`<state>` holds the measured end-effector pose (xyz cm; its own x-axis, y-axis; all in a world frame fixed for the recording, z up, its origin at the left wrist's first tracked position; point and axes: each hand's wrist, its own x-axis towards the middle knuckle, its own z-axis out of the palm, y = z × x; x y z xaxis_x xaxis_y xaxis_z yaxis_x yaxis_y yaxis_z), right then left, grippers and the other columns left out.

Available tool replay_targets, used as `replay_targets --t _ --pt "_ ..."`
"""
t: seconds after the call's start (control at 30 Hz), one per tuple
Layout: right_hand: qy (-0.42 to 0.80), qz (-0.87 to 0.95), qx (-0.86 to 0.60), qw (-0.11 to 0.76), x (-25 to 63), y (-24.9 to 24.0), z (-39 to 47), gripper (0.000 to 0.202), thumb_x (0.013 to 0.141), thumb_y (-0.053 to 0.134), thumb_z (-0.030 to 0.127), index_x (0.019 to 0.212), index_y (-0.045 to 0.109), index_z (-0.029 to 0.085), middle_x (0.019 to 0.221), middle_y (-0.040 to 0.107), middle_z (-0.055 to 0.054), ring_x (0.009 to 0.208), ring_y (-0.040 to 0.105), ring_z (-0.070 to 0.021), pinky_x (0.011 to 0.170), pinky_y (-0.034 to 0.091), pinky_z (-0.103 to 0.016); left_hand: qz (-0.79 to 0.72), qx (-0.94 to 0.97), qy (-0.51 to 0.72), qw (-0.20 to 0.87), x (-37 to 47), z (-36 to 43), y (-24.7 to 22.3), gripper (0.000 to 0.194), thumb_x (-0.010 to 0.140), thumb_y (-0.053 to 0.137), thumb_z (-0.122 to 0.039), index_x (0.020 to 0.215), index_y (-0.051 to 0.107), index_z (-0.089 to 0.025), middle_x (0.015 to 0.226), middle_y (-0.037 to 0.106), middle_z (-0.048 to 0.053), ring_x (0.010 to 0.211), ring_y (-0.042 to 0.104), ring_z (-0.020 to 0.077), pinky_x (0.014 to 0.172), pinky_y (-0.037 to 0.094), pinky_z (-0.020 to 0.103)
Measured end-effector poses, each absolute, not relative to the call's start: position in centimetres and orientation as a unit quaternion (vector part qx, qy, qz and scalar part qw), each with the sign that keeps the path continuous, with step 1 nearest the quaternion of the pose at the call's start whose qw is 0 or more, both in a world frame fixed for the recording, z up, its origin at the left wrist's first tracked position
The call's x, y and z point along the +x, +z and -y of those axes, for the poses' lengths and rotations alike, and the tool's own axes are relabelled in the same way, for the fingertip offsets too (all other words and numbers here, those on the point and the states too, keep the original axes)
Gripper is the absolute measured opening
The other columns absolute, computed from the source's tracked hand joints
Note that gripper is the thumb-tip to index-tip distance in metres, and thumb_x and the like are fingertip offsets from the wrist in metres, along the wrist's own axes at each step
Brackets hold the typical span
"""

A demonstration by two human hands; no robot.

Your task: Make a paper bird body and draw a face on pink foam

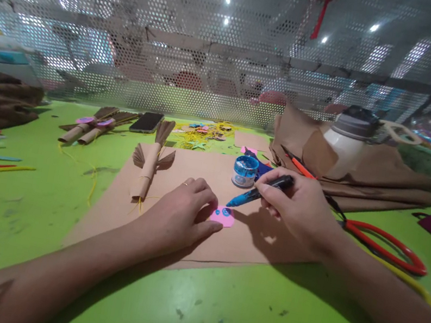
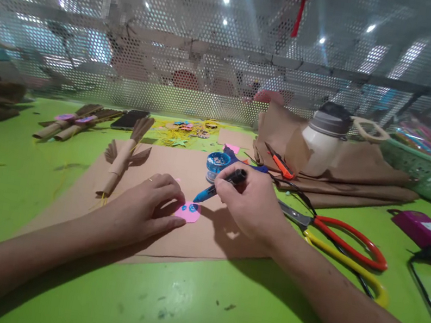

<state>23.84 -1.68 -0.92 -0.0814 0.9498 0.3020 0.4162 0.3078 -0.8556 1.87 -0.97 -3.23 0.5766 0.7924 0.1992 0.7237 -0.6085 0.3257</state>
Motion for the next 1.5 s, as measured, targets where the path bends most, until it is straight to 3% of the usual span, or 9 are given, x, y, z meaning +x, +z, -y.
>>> replay_targets --t 0.5,1.5 --pt "0.276 0.691 -0.53 0.407 23.84 -0.16 1.89 0.008 0.077 0.06 0.023 0.072 0.061 0.016 0.053 0.053 0.003 0.049 0.046 -0.0109 0.051 0.036 -0.026 -0.424 0.886 0.162 0.099 1.72 0.92 -3.39 0.025 0.086 0.058 -0.043 0.093 0.061 -0.019 0.098 0.055 0.007 0.091 0.052 0.0227 0.079 0.045 0.038" --pt "0.293 0.673 -0.517 0.441 23.6 -0.56 1.89 0.008 0.078 0.06 0.024 0.074 0.06 0.017 0.052 0.051 0.004 0.047 0.045 -0.0104 0.05 0.036 -0.026 -0.425 0.884 0.168 0.097 1.73 0.92 -3.44 0.026 0.086 0.058 -0.044 0.093 0.061 -0.019 0.098 0.056 0.007 0.091 0.052 0.0233 0.079 0.046 0.038"
